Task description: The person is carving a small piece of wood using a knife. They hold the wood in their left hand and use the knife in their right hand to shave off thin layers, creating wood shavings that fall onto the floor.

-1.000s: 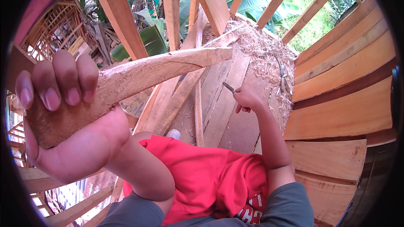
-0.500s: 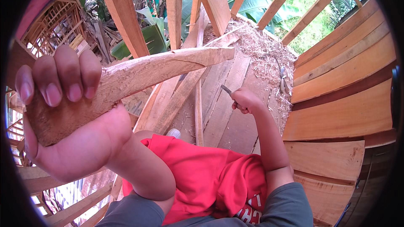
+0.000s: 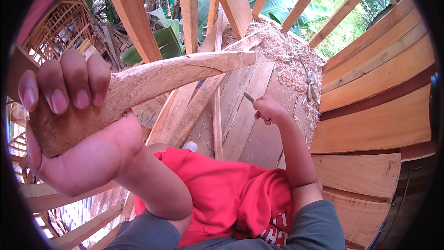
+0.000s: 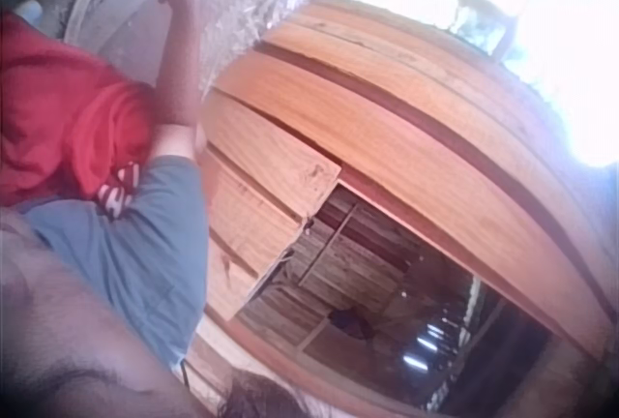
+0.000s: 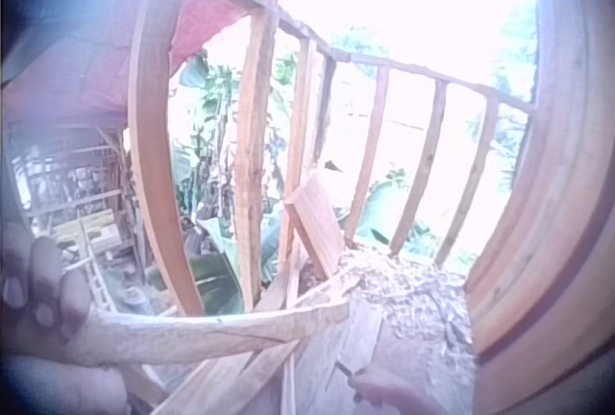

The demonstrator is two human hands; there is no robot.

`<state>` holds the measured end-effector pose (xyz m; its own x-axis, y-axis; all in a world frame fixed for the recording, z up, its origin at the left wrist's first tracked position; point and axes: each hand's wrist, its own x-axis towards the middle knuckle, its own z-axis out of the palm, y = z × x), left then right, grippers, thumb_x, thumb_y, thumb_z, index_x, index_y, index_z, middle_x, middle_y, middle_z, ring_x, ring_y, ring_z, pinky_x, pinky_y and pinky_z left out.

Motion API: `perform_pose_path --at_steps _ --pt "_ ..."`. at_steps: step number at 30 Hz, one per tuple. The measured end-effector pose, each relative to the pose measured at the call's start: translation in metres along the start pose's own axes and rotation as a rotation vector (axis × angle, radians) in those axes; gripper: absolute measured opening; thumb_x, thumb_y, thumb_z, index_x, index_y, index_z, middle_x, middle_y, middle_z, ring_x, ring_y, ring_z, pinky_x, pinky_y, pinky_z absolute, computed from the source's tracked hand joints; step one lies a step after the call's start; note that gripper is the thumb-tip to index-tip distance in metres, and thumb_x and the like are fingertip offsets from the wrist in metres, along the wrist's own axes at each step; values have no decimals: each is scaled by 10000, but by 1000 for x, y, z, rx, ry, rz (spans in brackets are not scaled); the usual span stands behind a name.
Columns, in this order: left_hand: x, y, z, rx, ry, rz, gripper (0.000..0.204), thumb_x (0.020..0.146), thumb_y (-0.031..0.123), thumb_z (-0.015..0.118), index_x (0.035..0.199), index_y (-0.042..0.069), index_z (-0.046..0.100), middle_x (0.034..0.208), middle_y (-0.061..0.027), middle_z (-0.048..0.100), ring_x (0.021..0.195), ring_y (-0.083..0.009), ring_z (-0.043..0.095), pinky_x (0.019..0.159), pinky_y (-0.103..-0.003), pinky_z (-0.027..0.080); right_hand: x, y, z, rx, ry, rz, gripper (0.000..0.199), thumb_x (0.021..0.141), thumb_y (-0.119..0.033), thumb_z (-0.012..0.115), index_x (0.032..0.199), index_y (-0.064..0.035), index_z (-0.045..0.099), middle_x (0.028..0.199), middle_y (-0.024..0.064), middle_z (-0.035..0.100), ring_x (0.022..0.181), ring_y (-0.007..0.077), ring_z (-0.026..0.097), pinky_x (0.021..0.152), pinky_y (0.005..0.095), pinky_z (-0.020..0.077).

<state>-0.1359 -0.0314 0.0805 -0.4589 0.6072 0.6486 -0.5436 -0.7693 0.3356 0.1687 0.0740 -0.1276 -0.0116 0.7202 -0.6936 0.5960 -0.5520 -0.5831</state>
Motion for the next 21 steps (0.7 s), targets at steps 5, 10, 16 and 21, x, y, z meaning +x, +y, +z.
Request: perform_pose_path --at_steps 5,10,16,21 --pt "-1 -1 1 5 13 -3 194 715 242 476 863 122 438 724 -13 351 651 -134 317 592 -264 292 -6 -7 2 -19 23 23 169 778 -89 448 764 70 503 746 170 623 378 144 432 321 343 276" --pt "-1 -1 4 28 29 11 181 721 239 472 859 126 444 722 -8 352 652 -130 321 590 -258 292 1 -2 6 17 12 36 188 798 -108 455 841 57 536 726 141 610 358 116 388 310 310 273" --pt "-1 -2 4 31 23 5 181 715 245 462 856 133 445 718 -5 352 647 -127 320 586 -254 290 15 5 24 122 82 -7 170 816 -94 453 856 57 519 750 165 614 354 138 400 313 322 294" --pt "-1 -2 5 22 29 3 194 702 250 458 857 133 445 720 -5 351 645 -127 317 584 -253 288 31 16 45 103 191 -79 121 819 -80 452 836 37 477 673 129 540 361 175 444 312 352 320"
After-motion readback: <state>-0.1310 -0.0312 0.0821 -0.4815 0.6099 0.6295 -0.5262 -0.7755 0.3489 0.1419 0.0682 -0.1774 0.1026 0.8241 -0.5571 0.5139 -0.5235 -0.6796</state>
